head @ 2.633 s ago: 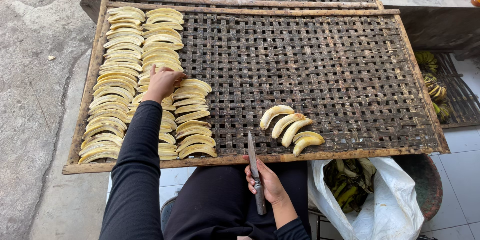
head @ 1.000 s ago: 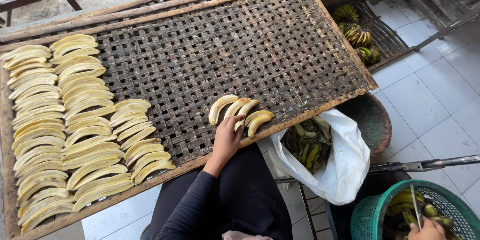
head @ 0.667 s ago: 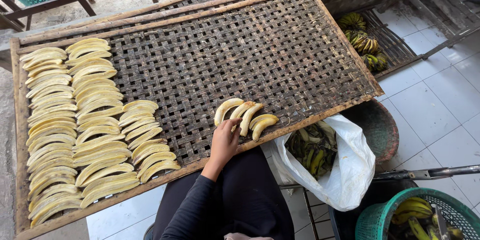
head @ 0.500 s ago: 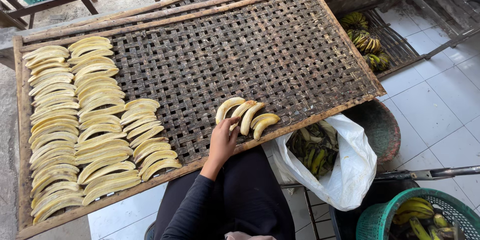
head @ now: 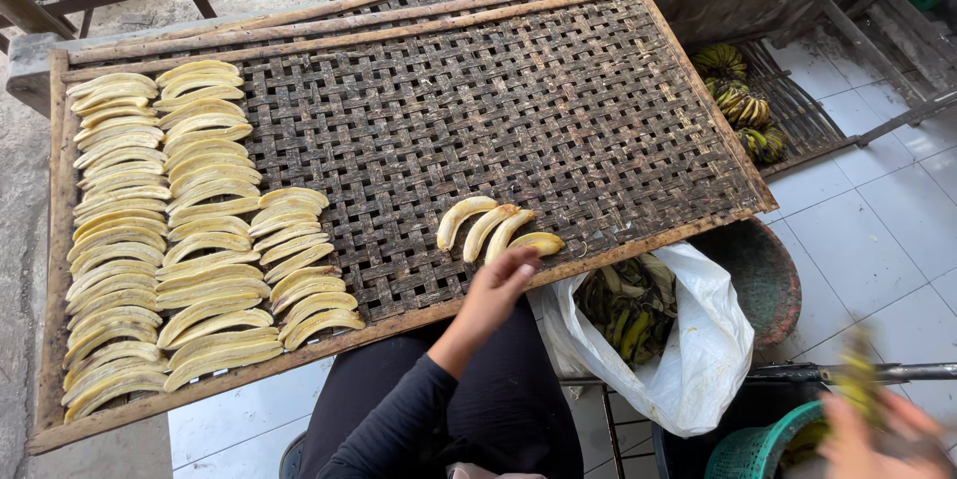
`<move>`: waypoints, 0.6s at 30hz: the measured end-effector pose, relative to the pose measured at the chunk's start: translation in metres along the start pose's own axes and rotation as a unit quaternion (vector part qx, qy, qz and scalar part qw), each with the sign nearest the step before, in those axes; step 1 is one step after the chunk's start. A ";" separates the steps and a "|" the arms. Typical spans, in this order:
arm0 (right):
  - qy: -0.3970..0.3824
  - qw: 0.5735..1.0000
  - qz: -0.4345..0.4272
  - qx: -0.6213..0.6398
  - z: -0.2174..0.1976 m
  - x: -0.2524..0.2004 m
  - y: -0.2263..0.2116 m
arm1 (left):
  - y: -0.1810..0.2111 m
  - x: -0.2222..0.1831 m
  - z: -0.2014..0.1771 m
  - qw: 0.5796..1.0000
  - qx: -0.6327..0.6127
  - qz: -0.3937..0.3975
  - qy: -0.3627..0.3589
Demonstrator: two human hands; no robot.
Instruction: The person slices peeled bananas into thin longitudinal strips by hand and arranges the slices onto a woven wooden drying rack.
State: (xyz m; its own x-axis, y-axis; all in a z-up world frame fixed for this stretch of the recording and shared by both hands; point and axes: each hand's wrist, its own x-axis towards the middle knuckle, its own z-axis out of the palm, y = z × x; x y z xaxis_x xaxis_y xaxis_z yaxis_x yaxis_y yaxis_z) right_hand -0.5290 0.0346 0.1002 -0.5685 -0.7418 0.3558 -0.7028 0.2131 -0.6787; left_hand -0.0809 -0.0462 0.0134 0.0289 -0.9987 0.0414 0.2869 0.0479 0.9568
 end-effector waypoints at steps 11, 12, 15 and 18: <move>-0.294 0.905 -0.202 0.232 0.182 -0.112 -0.193 | 0.023 -0.003 0.033 0.971 -0.233 -0.043 0.000; -0.316 0.887 -0.208 0.267 0.182 -0.111 -0.199 | 0.029 -0.005 0.028 0.974 -0.224 -0.034 0.021; -0.403 0.819 -0.132 0.386 0.178 -0.111 -0.211 | 0.047 -0.016 0.018 0.973 0.102 0.175 0.112; -0.455 0.807 -0.080 0.367 0.171 -0.119 -0.215 | 0.060 -0.018 0.009 0.853 0.406 0.271 0.184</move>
State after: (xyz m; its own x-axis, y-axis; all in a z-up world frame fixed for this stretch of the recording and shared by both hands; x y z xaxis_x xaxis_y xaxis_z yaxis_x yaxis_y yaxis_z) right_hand -0.2370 -0.0314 0.0941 0.2894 -0.9535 0.0840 -0.1030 -0.1183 -0.9876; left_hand -0.0731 -0.0251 0.0726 0.2871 -0.7540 0.5908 -0.6181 0.3253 0.7156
